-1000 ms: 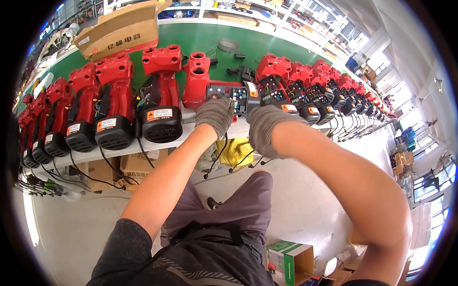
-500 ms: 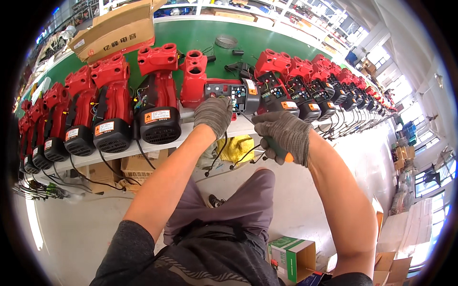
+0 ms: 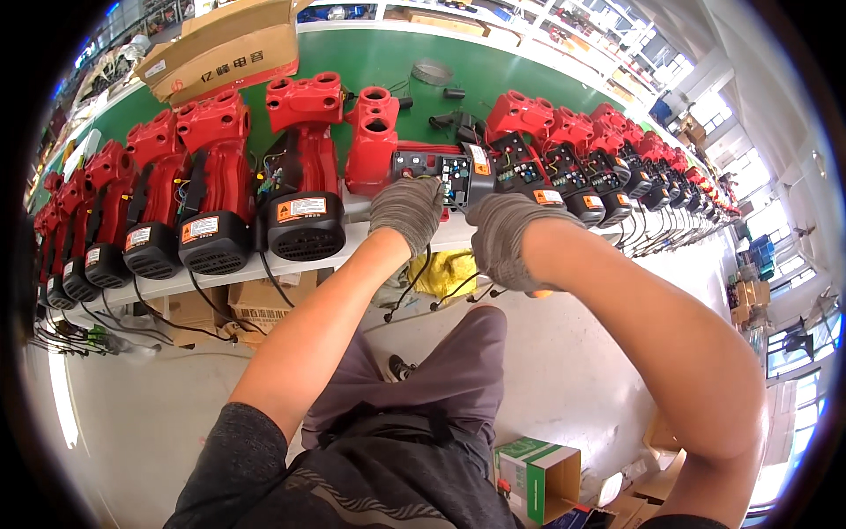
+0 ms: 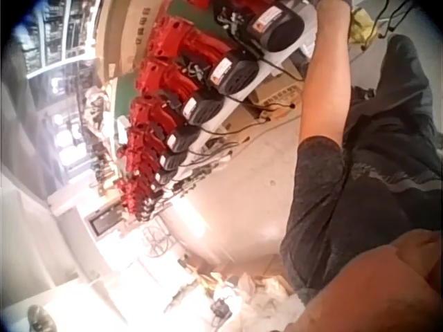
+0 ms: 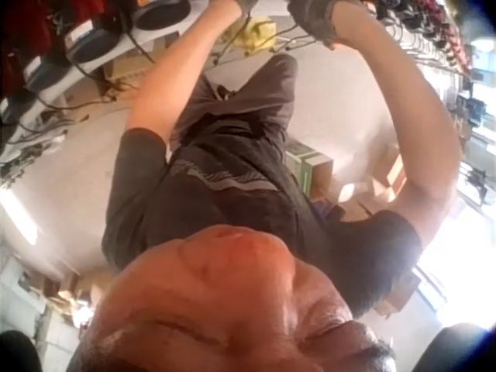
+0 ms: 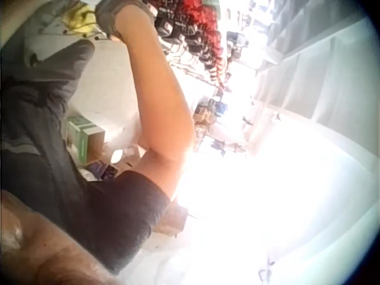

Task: The person assembles the electrical wiring of a water pump by loosening and tightening terminal screws with a screwdriver, connecting wires to a capacitor, and fastening wire caps by hand.

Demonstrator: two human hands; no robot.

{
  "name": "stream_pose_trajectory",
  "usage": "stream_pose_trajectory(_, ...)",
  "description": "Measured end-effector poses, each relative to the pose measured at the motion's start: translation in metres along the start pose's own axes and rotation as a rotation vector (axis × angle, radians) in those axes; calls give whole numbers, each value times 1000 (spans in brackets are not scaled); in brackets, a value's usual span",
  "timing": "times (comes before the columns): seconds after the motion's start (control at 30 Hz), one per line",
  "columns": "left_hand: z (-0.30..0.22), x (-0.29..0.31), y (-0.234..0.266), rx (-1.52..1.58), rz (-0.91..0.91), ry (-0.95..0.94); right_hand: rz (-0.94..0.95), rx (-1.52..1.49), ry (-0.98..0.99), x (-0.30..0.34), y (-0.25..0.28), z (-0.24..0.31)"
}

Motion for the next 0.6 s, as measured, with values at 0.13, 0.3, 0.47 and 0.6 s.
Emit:
stream_pose_trajectory(0.13, 5, -3, -1, -4, 22, 9, -74, 250, 157, 50, 3, 21)
stream_pose_trajectory(0.3, 6, -5, -6, -5, -12, -41, -47, 22, 215, 57, 7, 14)
stream_pose_trajectory(0.47, 0, -4, 0, 25, 9, -22, -9, 484, 331, 65, 7, 1)
stream_pose_trajectory(0.6, 4, 2, 1, 21, -78, -50, -379, 583, 458, 91, -2, -61)
Point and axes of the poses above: each hand's wrist, its own x-axis away from the middle knuckle, its own y-axis out of the back of the hand, z = x × y, the point moved 1 cm from there along -x, towards the middle knuckle, and after that the axes turned 7 degrees about y, right-handed, at the moved point
